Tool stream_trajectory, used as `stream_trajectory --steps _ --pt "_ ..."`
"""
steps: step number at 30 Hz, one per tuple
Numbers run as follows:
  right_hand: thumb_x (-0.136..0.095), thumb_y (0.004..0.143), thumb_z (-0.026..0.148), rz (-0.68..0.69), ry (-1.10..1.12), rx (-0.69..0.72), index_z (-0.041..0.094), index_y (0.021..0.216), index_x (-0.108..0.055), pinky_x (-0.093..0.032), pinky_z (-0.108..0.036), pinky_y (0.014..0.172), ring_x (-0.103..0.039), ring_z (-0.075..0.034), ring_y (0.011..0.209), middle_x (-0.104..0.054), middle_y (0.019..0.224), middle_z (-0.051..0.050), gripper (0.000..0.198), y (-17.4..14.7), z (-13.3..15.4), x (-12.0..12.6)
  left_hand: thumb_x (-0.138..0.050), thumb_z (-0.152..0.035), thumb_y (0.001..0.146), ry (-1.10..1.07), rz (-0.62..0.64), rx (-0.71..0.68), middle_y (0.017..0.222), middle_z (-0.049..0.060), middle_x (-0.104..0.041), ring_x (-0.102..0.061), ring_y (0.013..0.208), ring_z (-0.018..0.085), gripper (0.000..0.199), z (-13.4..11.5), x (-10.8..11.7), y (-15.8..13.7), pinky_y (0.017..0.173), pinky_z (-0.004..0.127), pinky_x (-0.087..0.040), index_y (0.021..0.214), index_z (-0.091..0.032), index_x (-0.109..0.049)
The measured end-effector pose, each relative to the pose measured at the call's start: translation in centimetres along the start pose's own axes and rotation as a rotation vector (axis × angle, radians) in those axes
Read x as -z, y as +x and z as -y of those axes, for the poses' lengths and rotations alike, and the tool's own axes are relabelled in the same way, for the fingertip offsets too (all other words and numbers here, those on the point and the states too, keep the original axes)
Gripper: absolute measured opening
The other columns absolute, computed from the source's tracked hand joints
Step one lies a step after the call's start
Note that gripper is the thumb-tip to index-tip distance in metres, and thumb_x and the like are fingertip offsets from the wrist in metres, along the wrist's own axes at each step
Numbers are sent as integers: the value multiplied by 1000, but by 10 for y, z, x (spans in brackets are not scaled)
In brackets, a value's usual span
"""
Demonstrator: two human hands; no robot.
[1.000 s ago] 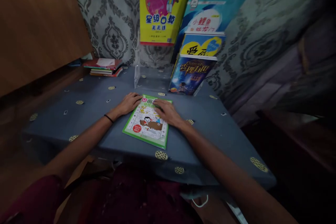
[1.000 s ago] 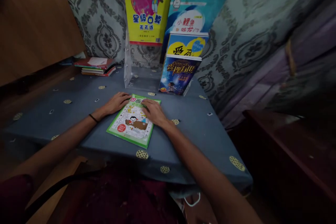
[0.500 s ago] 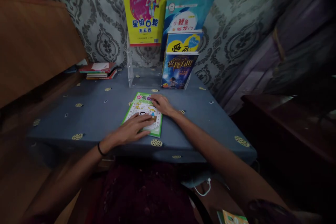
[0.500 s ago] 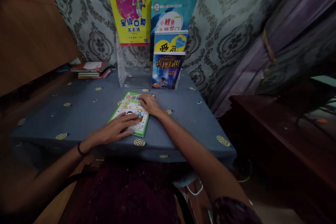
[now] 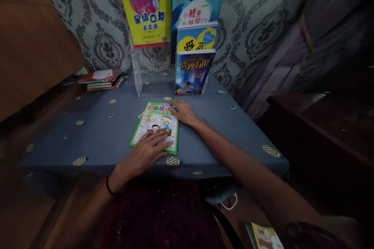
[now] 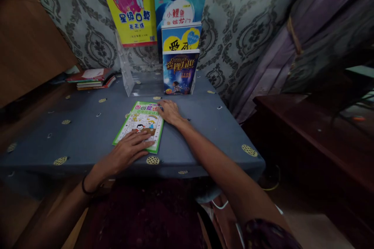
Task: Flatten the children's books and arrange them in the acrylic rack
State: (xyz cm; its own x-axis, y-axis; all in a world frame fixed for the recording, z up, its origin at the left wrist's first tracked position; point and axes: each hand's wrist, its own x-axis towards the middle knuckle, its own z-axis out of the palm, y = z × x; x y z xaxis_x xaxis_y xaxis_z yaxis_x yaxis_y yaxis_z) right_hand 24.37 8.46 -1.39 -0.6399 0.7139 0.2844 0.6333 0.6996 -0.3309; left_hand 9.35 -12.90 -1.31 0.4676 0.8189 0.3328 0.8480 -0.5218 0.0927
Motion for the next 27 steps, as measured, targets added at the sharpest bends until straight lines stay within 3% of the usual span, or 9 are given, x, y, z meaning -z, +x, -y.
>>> stream_trajectory --steps 7,11,14,18,22,27 --pt "-47 98 24 -49 -101 -21 13 107 -74 -48 -40 96 -64 -28 105 -73 108 -16 30 -7 3 14 -50 -25 103 100 95 60 140 5 -65 -56 135 24 34 33 18 -27 113 51 -44 136 -31 -59" --pt "-46 99 30 -18 -194 -46 16 100 -74 -51 -36 80 -67 -28 96 -73 100 -15 32 -18 5 14 -48 -22 101 -30 158 200 147 7 -58 -53 138 24 37 59 47 -54 118 55 -38 135 -29 -60" --pt "-44 99 32 -27 -219 17 19 95 -74 -52 -36 75 -67 -28 90 -74 95 -13 32 -22 3 15 -49 -21 99 -161 175 252 143 6 -62 -55 135 23 35 68 63 -54 119 51 -38 129 -27 -64" --pt "-42 99 32 -44 -200 196 20 91 -74 -54 -44 84 -67 -30 96 -74 99 -14 35 -9 1 14 -45 -22 102 -212 135 301 114 5 -74 -68 109 20 27 79 62 -16 102 41 -51 116 -23 -68" --pt "-40 98 23 15 37 402 19 119 -71 -54 -49 99 -65 -29 116 -72 123 -13 37 24 -3 -1 -44 -21 101 -112 35 313 124 11 -67 -63 116 24 27 93 38 42 101 42 -51 123 -18 -60" --pt "-40 97 25 -2 169 442 21 141 -57 -48 -54 109 -61 -29 128 -65 138 -13 47 57 -25 -36 -46 -21 100 -18 117 322 124 16 -64 -63 113 27 26 109 9 99 100 43 -51 123 -13 -55"
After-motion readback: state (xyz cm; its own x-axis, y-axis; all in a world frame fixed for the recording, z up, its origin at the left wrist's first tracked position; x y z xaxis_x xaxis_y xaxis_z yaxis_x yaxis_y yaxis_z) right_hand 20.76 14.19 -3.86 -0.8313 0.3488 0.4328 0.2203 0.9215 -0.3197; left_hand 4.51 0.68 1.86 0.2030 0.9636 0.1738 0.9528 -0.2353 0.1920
